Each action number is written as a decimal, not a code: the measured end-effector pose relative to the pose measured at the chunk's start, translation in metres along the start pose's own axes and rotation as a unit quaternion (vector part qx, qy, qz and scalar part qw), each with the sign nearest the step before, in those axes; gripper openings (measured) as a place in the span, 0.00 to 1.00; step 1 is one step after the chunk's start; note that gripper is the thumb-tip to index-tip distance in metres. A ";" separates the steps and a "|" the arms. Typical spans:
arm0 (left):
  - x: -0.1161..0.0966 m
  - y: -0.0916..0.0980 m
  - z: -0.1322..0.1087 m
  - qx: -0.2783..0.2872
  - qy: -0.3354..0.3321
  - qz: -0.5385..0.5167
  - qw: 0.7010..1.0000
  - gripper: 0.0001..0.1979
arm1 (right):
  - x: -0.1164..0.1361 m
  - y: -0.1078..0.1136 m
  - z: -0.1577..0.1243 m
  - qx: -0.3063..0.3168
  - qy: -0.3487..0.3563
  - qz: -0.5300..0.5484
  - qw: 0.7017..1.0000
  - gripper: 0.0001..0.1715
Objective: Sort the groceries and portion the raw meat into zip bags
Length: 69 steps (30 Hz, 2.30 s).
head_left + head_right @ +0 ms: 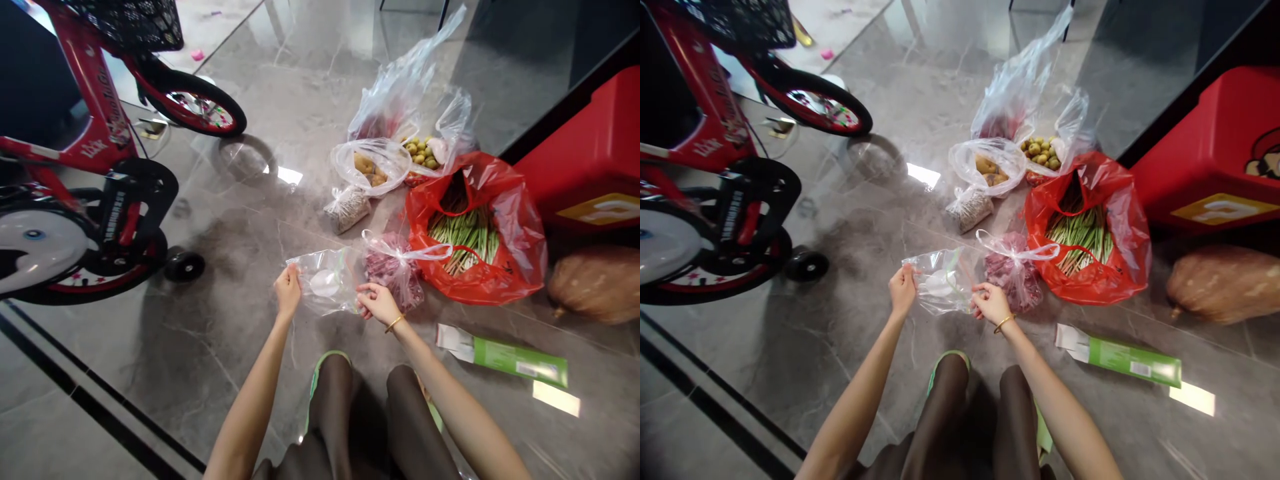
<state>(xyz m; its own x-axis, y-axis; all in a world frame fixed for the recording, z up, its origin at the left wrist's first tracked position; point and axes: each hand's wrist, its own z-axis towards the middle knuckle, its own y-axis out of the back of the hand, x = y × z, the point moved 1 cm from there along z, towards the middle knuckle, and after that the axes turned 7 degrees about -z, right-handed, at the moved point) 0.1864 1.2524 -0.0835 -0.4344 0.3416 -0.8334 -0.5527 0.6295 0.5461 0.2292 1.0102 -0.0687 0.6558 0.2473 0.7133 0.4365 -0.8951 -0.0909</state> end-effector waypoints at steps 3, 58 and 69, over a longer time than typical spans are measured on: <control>0.004 0.000 0.007 0.017 0.013 0.082 0.996 0.31 | -0.004 -0.008 0.007 0.007 0.007 0.029 1.000 0.12; -0.152 -0.135 -0.029 0.399 -0.563 0.191 0.698 0.07 | 0.021 0.087 -0.021 -0.344 0.357 -0.418 0.761 0.10; -0.145 -0.084 -0.001 0.430 -0.371 0.056 0.821 0.09 | 0.017 0.125 -0.072 -0.432 0.295 -0.271 0.808 0.11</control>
<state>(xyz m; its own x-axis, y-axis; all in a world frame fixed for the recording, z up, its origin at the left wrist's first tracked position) 0.2951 1.1491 -0.0085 0.2806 0.5622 -0.7780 0.3062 0.7158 0.6277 0.2509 0.8759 -0.0178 -0.0073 0.6981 0.7160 -0.2002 -0.7025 0.6829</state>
